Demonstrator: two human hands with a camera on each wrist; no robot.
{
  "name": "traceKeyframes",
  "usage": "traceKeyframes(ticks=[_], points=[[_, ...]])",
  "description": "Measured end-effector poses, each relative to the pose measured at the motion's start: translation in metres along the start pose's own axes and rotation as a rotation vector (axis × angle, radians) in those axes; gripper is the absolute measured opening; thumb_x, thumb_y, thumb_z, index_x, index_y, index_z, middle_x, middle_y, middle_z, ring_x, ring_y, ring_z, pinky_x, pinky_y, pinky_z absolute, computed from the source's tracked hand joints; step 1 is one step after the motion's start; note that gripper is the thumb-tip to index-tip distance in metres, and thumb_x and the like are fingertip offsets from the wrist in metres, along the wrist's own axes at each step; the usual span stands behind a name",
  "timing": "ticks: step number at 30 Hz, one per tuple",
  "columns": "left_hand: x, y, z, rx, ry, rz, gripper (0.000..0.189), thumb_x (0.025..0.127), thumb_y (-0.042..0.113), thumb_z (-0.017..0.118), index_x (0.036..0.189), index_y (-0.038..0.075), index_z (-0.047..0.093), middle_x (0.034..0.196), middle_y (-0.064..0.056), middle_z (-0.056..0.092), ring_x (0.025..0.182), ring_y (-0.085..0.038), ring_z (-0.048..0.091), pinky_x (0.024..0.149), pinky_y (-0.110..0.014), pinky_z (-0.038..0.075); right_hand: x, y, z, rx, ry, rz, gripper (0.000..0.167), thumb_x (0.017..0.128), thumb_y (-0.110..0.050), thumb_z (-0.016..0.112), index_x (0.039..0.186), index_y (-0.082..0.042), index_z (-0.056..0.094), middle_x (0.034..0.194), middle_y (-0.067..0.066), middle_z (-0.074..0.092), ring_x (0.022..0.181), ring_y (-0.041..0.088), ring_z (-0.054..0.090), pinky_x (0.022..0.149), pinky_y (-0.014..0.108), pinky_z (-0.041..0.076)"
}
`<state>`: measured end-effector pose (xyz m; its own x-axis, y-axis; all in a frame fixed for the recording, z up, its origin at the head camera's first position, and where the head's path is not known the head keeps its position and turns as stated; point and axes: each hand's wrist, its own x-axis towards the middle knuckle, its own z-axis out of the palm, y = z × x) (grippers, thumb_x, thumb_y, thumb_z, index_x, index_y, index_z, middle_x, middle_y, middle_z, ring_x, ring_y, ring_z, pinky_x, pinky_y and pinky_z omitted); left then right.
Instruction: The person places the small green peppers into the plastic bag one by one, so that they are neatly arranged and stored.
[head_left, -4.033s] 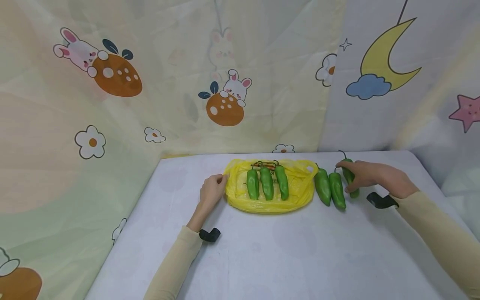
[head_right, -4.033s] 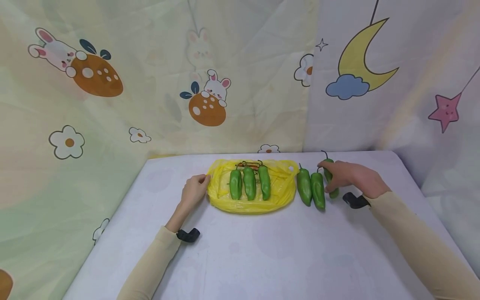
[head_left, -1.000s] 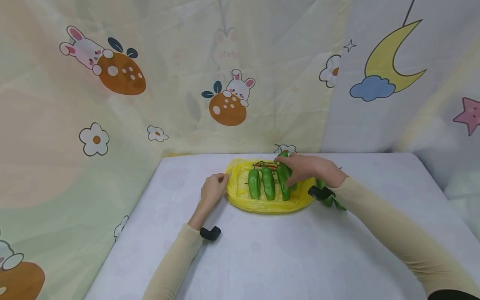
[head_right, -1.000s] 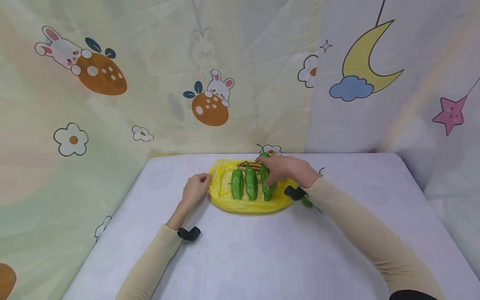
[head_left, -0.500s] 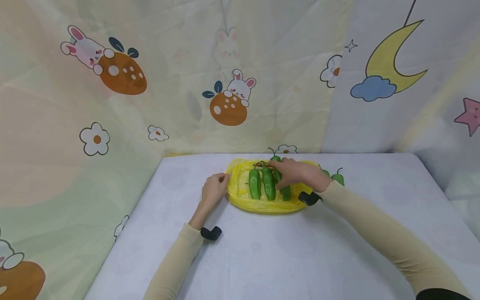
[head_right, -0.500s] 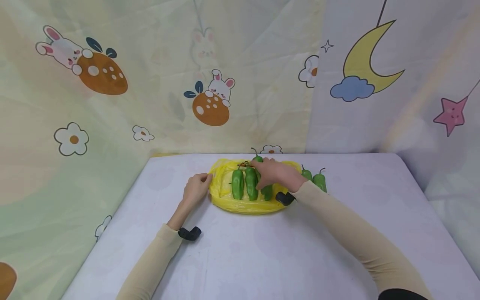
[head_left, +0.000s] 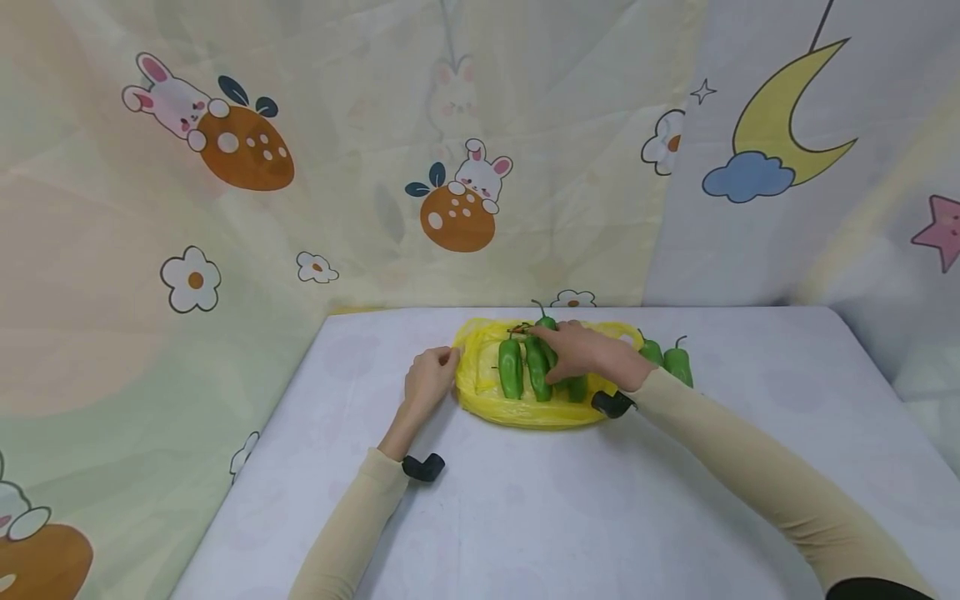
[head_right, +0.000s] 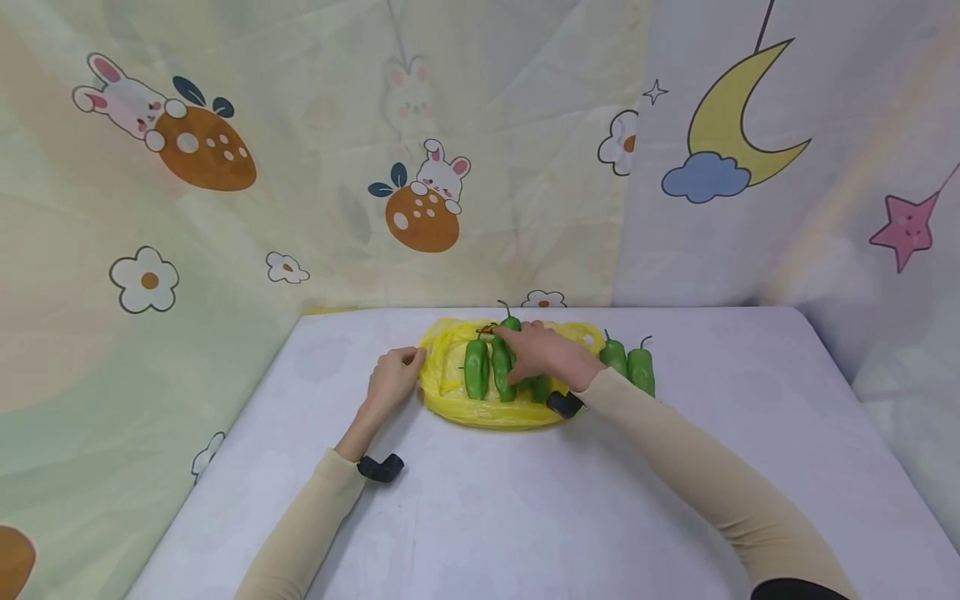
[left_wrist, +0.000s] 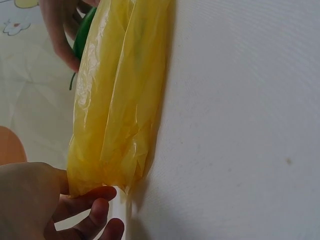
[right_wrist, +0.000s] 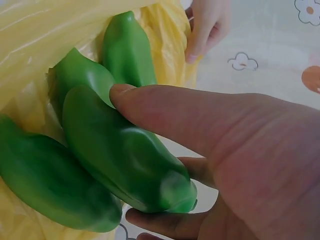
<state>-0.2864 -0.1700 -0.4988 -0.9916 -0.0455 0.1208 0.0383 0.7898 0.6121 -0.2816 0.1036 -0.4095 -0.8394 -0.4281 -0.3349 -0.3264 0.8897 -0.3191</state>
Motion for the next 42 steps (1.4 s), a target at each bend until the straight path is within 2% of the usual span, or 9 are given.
traceKeyframes(ticks=[5, 12, 14, 20, 24, 33, 42], points=[[0.0, 0.001, 0.001, -0.004, 0.002, -0.005, 0.035, 0.101, 0.041, 0.052, 0.09, 0.016, 0.075, 0.079, -0.001, 0.069, 0.062, -0.016, 0.053, 0.055, -0.029, 0.04, 0.0, 0.0, 0.003, -0.007, 0.005, 0.013, 0.085, 0.088, -0.033, 0.076, 0.158, -0.023, 0.029, 0.151, 0.025, 0.04, 0.136, 0.041, 0.041, 0.102, 0.059, 0.045], [-0.001, 0.002, 0.001, -0.016, -0.001, 0.0, 0.04, 0.101, 0.04, 0.052, 0.071, 0.016, 0.061, 0.064, 0.001, 0.055, 0.056, -0.015, 0.047, 0.051, -0.029, 0.035, 0.004, 0.001, 0.009, -0.076, 0.009, 0.024, 0.088, 0.089, -0.039, 0.075, 0.159, -0.019, 0.026, 0.152, 0.025, 0.04, 0.141, 0.043, 0.034, 0.111, 0.061, 0.035], [-0.001, 0.002, 0.0, -0.017, -0.003, -0.001, 0.04, 0.101, 0.041, 0.052, 0.07, 0.017, 0.06, 0.064, 0.002, 0.055, 0.056, -0.014, 0.047, 0.051, -0.029, 0.035, 0.006, 0.002, 0.01, -0.083, 0.006, 0.029, 0.087, 0.089, -0.039, 0.074, 0.159, -0.019, 0.026, 0.153, 0.025, 0.039, 0.143, 0.044, 0.032, 0.113, 0.062, 0.032], [-0.001, 0.003, 0.0, -0.007, -0.007, -0.011, 0.04, 0.101, 0.041, 0.051, 0.073, 0.016, 0.063, 0.069, 0.0, 0.06, 0.059, -0.015, 0.049, 0.052, -0.03, 0.037, 0.006, 0.003, 0.01, -0.057, -0.002, 0.035, 0.088, 0.09, -0.039, 0.074, 0.16, -0.02, 0.024, 0.154, 0.025, 0.039, 0.142, 0.045, 0.032, 0.112, 0.061, 0.033], [-0.001, 0.003, 0.0, -0.004, -0.009, -0.02, 0.039, 0.101, 0.042, 0.051, 0.073, 0.017, 0.063, 0.072, 0.0, 0.062, 0.06, -0.015, 0.049, 0.053, -0.03, 0.037, 0.002, 0.004, 0.007, -0.038, 0.0, 0.022, 0.087, 0.089, -0.038, 0.074, 0.16, -0.021, 0.025, 0.154, 0.025, 0.038, 0.142, 0.046, 0.032, 0.11, 0.062, 0.036], [-0.001, 0.001, 0.001, -0.005, -0.013, -0.008, 0.043, 0.102, 0.041, 0.051, 0.066, 0.017, 0.052, 0.064, 0.001, 0.052, 0.056, -0.015, 0.044, 0.051, -0.029, 0.034, -0.014, 0.008, -0.005, -0.058, 0.02, -0.023, 0.088, 0.088, -0.042, 0.075, 0.159, -0.02, 0.027, 0.153, 0.025, 0.04, 0.141, 0.047, 0.035, 0.107, 0.066, 0.037], [0.0, 0.0, 0.002, 0.009, -0.008, -0.012, 0.038, 0.101, 0.041, 0.051, 0.075, 0.017, 0.064, 0.072, 0.0, 0.061, 0.061, -0.016, 0.049, 0.054, -0.029, 0.037, -0.029, 0.015, -0.014, -0.071, 0.029, -0.055, 0.088, 0.088, -0.038, 0.076, 0.159, -0.018, 0.028, 0.156, 0.027, 0.035, 0.145, 0.052, 0.028, 0.107, 0.067, 0.036]])
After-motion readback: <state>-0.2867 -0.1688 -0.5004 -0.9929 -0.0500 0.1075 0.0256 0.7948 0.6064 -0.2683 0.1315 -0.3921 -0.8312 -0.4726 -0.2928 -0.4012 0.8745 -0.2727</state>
